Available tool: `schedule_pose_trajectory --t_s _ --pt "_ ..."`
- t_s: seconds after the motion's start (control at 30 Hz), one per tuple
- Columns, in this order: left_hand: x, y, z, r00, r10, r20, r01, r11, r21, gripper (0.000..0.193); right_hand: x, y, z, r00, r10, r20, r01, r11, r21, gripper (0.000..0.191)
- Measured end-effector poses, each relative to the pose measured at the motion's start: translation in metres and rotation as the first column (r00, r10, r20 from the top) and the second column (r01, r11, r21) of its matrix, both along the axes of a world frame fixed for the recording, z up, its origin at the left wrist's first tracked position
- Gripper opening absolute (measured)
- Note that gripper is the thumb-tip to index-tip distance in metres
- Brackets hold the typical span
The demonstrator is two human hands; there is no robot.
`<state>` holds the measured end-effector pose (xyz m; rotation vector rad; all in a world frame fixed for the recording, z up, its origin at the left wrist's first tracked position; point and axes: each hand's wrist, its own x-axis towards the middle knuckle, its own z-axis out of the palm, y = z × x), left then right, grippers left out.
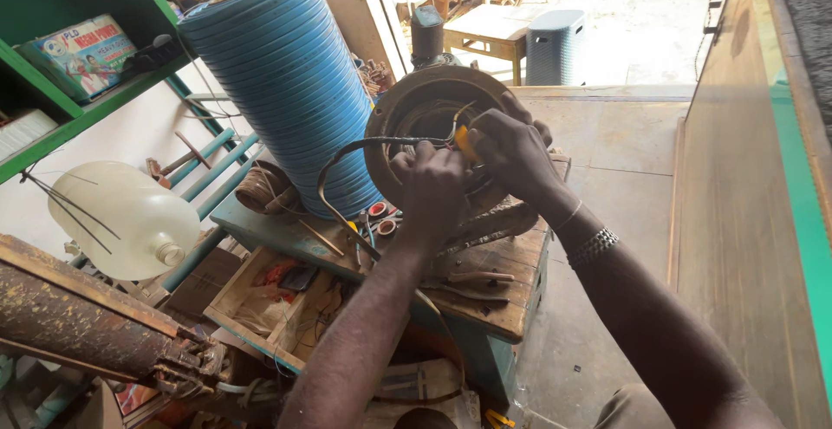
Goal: The person works on the exposed wire windings inside an electric motor housing on a workbench. They use a small yellow utility blade to cut and trim wire insulation, pull and reposition the wires by hand, and press the leads into place within the motor's coil slots.
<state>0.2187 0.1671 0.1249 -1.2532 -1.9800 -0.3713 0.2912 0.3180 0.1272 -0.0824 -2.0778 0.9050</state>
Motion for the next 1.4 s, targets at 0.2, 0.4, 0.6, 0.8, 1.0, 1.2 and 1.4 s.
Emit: schedule_pose_trajectory --t_s 0.2,0.4,0.6,0.8,1.0,1.2,1.4 --pt "-0.015 0.004 0.020 0.845 -0.054 0.531 0.089 0.995 -0.039 0.009 0.028 0.014 0.005 0.980 -0.035 -0.194 0.037 0.999 0.010 0.015" --pt "-0.030 -0.002 0.017 0.806 -0.131 0.577 0.195 0.979 -0.051 0.013 0.032 0.000 -0.009 0.982 -0.119 0.148 0.068 0.948 0.312 0.027" --pt "-0.032 -0.004 0.018 0.831 -0.185 0.525 0.193 0.980 0.041 0.015 0.008 -0.007 -0.020 0.997 0.029 0.070 -0.039 0.989 0.144 0.037" --pt "-0.028 0.001 0.013 0.790 -0.166 0.591 0.092 0.984 0.153 0.011 0.000 -0.023 -0.007 0.982 -0.115 0.150 0.090 0.982 0.165 0.035" --pt "-0.024 -0.002 0.017 0.772 -0.175 0.611 0.095 0.982 0.162 0.008 0.028 -0.042 0.003 0.931 -0.358 0.075 0.321 0.897 0.303 0.026" --pt "-0.022 -0.005 0.020 0.755 -0.153 0.637 0.085 0.987 0.136 0.007 0.030 -0.038 -0.011 0.946 -0.233 0.227 0.214 0.971 0.106 0.021" --pt "-0.024 -0.008 0.018 0.754 -0.187 0.630 0.106 0.981 0.164 0.008 0.055 -0.014 -0.045 0.995 0.027 0.091 -0.012 0.987 -0.163 0.030"
